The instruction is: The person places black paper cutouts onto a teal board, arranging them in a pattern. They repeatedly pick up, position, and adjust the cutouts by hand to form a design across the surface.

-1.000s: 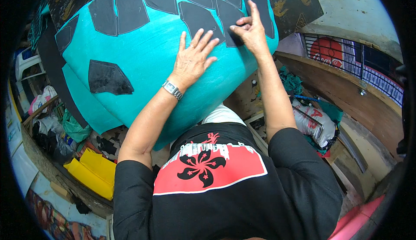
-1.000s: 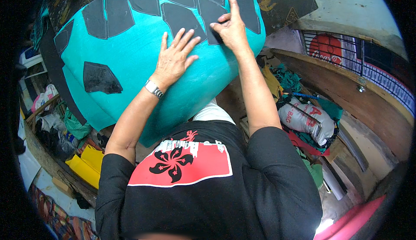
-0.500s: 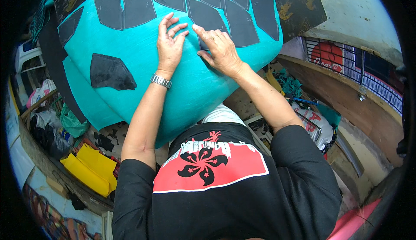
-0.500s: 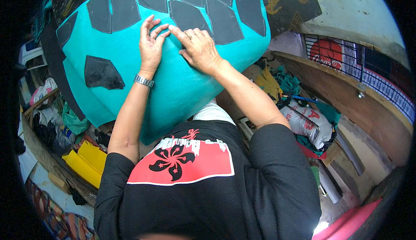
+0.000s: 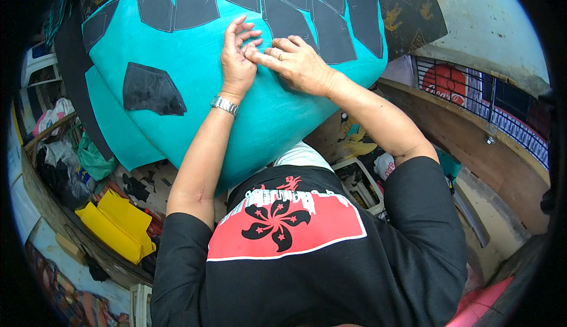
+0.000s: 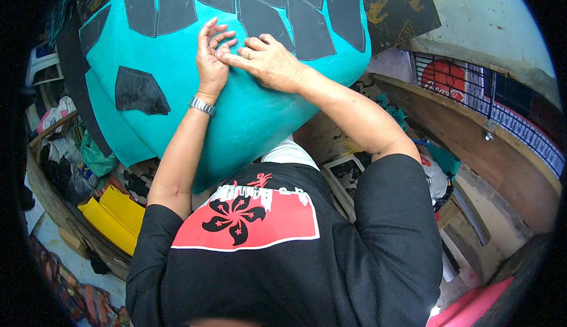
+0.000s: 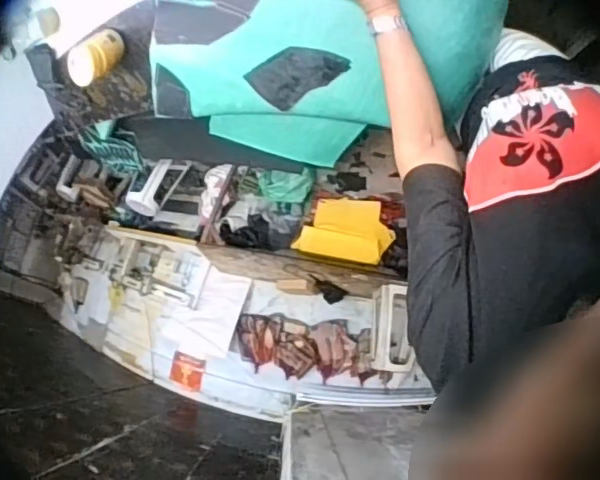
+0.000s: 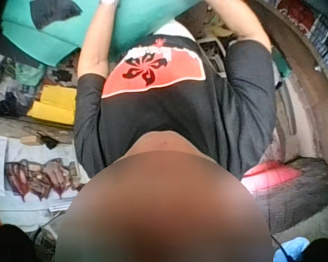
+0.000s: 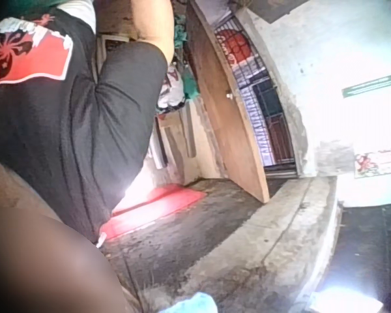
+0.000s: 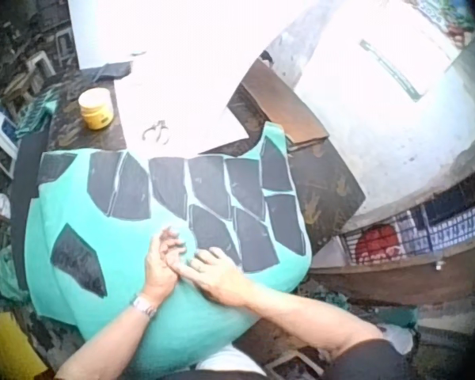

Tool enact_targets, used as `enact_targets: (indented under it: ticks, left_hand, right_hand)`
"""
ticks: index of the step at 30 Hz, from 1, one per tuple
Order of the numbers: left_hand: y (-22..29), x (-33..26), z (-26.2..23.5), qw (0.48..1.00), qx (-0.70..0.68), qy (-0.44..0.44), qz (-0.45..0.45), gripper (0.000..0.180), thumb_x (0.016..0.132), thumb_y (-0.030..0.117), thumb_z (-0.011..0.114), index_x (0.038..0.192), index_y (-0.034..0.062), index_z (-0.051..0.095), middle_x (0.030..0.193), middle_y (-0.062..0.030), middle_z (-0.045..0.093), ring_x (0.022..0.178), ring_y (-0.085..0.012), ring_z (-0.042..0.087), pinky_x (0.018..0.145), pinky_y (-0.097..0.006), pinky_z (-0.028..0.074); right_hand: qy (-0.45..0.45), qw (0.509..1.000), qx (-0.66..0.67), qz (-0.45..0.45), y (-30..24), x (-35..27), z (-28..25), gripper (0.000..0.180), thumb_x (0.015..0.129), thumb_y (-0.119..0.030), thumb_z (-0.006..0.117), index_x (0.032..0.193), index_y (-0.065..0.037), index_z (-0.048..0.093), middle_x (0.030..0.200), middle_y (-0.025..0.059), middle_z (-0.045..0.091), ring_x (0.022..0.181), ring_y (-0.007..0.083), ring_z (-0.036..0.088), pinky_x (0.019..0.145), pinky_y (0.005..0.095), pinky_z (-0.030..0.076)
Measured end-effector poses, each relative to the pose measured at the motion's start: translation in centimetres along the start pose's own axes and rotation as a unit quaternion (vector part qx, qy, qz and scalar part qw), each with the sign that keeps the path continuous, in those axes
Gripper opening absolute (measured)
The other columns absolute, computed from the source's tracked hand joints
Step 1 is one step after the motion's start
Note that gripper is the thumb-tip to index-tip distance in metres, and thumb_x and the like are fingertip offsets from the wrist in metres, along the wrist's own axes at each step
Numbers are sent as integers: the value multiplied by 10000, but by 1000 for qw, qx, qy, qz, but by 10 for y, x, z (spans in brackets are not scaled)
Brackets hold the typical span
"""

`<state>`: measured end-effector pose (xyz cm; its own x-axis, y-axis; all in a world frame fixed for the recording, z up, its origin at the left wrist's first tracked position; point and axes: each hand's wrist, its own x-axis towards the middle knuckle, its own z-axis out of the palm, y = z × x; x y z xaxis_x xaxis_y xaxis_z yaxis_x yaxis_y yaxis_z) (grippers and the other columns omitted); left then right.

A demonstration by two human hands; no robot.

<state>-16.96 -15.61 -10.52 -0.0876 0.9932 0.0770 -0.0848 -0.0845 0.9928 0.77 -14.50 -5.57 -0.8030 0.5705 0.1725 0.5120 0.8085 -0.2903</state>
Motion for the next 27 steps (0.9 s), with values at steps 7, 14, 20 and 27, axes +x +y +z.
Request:
enact_targets:
  ticks: [7, 14, 20, 27]
  left_hand:
    - [-2, 0, 0, 999, -39, 20, 3, 745, 853, -129, 635, 1502, 103, 352, 1287, -140, 550, 1131, -225, 634, 930, -345, 590]
    - [2, -2, 3, 995, 86, -14, 48, 753, 817, -103, 691, 1479, 114, 406, 1312, -132, 552, 1165, -241, 628, 935, -363, 585]
    - [11, -3, 5, 963, 229, -75, 119, 850, 742, -68, 694, 1511, 123, 387, 1343, -166, 538, 1252, -307, 571, 1000, -394, 547]
    - [14, -6, 12, 963, 243, -47, 103, 912, 717, -60, 635, 1553, 137, 329, 1453, -157, 443, 1319, -332, 509, 1043, -423, 515]
  right_hand:
    - [-51, 996, 73, -30, 26, 4, -11, 920, 753, -58, 740, 1567, -198, 337, 1104, 80, 659, 1084, 294, 590, 1019, 436, 423]
    - [-37, 995, 93, -10, 15, 0, -2, 802, 779, -22, 695, 1518, -151, 413, 1044, 96, 606, 948, 291, 577, 838, 423, 483]
    - [-10, 999, 42, 2, 10, -21, 8, 690, 879, -81, 589, 1534, -211, 416, 922, 86, 567, 789, 263, 582, 707, 395, 490]
    - [99, 995, 35, -4, 63, 14, -15, 678, 807, 5, 621, 1455, -157, 500, 1044, 135, 671, 919, 351, 665, 774, 431, 546]
